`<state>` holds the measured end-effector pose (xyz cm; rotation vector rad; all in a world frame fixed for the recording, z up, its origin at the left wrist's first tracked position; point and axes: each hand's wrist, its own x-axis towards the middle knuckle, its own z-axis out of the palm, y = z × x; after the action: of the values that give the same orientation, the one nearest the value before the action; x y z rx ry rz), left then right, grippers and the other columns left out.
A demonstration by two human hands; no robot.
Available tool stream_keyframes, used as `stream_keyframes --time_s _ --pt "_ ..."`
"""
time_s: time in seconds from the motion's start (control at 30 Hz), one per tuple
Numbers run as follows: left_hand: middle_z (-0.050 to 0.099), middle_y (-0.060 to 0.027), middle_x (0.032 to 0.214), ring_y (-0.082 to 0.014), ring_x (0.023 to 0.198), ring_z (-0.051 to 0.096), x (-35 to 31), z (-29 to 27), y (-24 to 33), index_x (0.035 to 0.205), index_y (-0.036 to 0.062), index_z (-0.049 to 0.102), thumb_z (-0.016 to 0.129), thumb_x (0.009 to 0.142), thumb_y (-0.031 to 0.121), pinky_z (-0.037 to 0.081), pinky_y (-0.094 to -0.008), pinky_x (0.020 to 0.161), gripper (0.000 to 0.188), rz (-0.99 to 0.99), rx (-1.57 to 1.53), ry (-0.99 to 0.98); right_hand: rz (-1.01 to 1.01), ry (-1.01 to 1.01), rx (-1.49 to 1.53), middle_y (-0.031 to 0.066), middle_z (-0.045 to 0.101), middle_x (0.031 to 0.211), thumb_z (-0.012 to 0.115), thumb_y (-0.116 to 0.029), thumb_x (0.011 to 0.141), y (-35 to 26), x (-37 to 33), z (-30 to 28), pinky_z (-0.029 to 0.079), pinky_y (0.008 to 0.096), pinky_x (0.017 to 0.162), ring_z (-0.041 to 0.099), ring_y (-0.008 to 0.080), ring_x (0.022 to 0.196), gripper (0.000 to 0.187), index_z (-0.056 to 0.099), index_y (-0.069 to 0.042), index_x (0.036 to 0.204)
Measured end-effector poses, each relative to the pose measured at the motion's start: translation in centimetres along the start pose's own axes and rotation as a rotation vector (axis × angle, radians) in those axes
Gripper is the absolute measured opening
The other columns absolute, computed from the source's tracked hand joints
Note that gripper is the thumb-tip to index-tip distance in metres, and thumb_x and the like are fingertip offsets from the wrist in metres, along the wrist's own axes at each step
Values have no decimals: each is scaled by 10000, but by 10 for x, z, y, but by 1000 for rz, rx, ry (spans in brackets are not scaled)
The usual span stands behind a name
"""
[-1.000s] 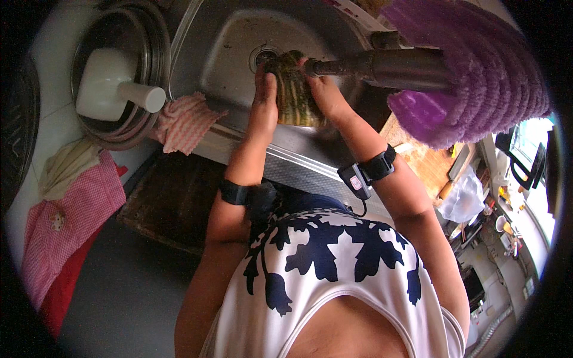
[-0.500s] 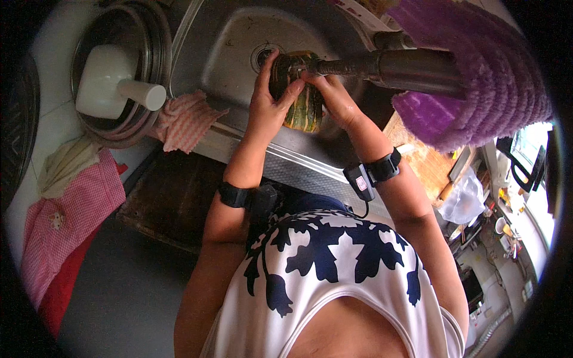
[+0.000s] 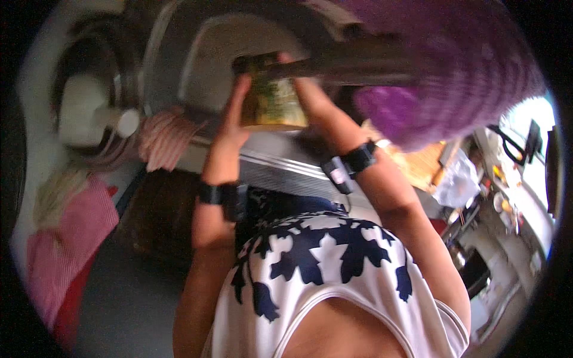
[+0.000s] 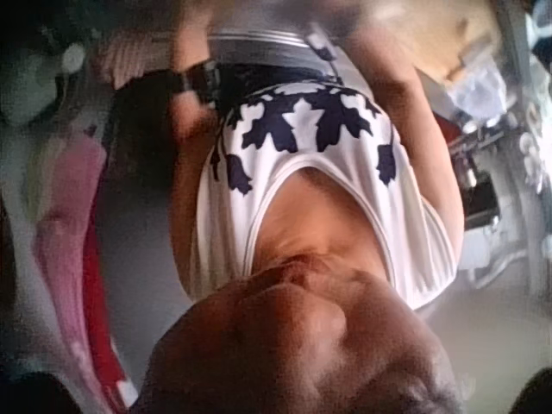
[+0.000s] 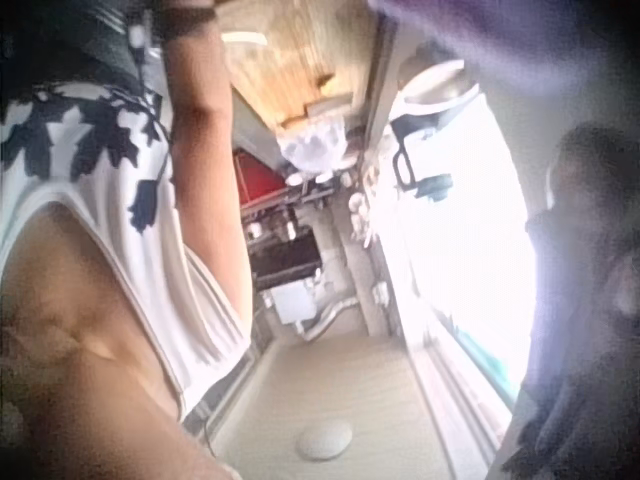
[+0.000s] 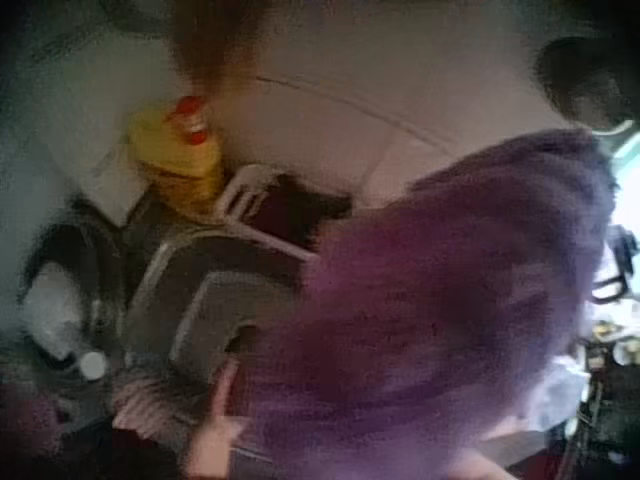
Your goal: The person empties a metal container into a kitchen sink, moves a squash to the sink to wash its skin under running water, and uses a knife to cut the squash into sections on a wooden board.
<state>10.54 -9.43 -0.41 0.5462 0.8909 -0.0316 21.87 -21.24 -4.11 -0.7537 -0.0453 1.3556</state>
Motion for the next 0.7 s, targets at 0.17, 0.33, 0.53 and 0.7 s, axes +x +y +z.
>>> stream_keyframes --time_s 0.17,0.33,0.53,0.7 --pt "491 -86 1245 -238 1143 485 18 -28 -18 1307 93 407 470 895 480 410 -402 953 569 67 -175 -166 -95 314 -478 143 516 1222 478 -286 922 -4 -9 14 390 323 944 493 227 1110 441 434 2 1254" --pt "490 -81 1240 -237 1145 478 22 -32 -21 1305 95 409 462 900 471 417 -408 945 555 99 -283 -196 -65 279 -724 165 463 1295 473 -259 925 -18 -38 41 324 327 1010 424 258 1201 472 383 10 1302" --pt "467 -73 1259 -252 1169 450 16 -38 -6 1292 92 417 492 892 454 397 -430 970 545 59 -282 12 79 188 -852 174 465 1305 498 -276 921 -52 -95 40 366 331 981 456 246 1197 488 399 -19 1323" --pt "495 -78 1233 -264 1127 487 22 -37 -9 1267 98 449 511 876 468 426 -432 946 542 117 -317 -205 -341 280 -1742 127 553 1106 605 -169 801 -70 -194 -6 421 397 888 522 310 1029 291 562 -73 1072"
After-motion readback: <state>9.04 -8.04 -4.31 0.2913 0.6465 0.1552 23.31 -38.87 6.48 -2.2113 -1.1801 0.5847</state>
